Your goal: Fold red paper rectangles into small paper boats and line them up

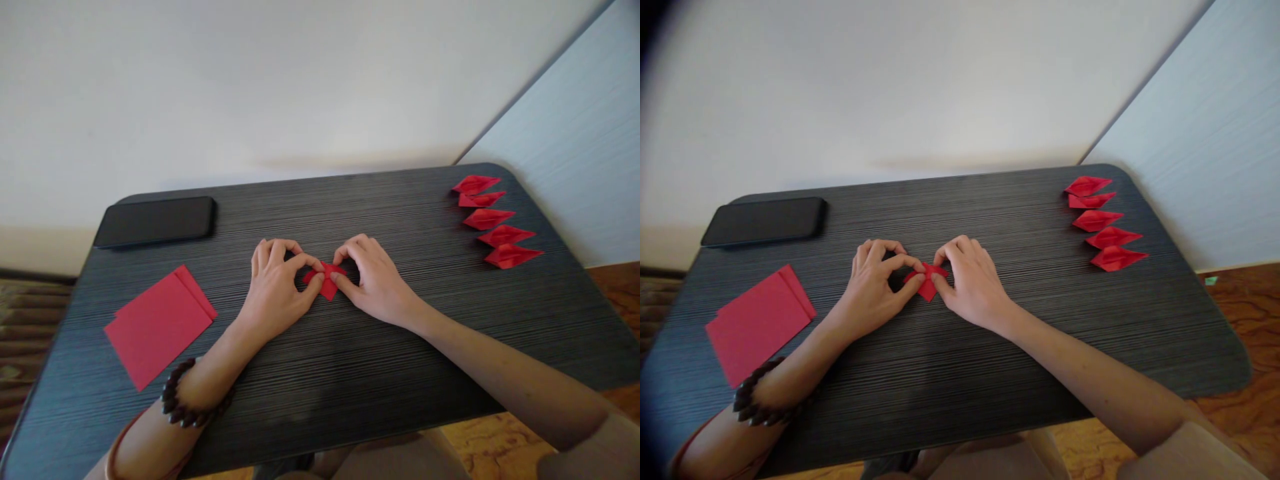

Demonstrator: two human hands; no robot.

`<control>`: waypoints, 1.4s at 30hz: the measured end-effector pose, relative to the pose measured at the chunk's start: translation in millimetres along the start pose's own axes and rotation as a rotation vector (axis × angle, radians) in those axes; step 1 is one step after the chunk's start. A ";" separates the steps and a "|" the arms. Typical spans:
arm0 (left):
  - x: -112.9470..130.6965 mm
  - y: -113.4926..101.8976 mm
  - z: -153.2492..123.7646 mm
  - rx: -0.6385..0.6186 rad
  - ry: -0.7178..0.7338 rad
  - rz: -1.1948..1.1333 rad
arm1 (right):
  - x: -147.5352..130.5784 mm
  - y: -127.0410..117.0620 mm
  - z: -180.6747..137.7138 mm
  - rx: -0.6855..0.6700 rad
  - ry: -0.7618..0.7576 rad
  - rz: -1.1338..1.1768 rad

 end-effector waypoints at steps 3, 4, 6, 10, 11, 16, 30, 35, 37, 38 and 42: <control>1.2 1.1 -0.1 -0.005 0.006 0.007 | -0.4 1.5 -0.3 0.008 0.005 -0.019; 1.2 1.2 -0.2 -0.011 0.009 0.008 | -0.6 1.8 -0.3 0.010 0.009 -0.025; 0.9 1.3 -0.5 -0.025 0.013 0.011 | -1.3 2.3 0.3 0.007 0.018 -0.035; 0.3 1.5 -0.5 -0.048 0.017 0.022 | -2.9 2.8 1.4 -0.003 0.034 -0.040; 0.0 1.5 -0.3 -0.055 0.020 0.022 | -3.0 2.7 1.4 -0.002 0.032 -0.034; -3.5 0.2 1.3 -0.105 0.043 -0.008 | 2.4 0.2 1.5 -0.006 0.019 0.048; -8.7 -3.5 -1.1 -0.120 0.146 -0.088 | 8.5 -1.6 1.3 -0.042 -0.008 0.136; -9.2 -2.7 -1.4 -0.115 0.160 -0.046 | 5.4 -0.9 0.1 0.003 -0.024 0.086; -9.7 -2.9 -0.9 -0.124 0.159 -0.032 | 5.3 0.0 -0.1 0.004 -0.020 0.065; -9.8 -3.1 -0.9 -0.130 0.165 -0.025 | 5.5 0.6 -0.1 0.000 -0.019 0.060; -9.9 -3.8 -1.9 -0.140 0.206 -0.003 | 6.3 1.2 -0.2 -0.011 -0.015 0.061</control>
Point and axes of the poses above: each hand's wrist, its own z-axis towards the middle knuckle, its own y-axis out of the palm, x = y × z, the point moved 5 cm from there along z, towards the middle knuckle, and after that the axes turned 7 degrees about -y, right-handed, at the moved point
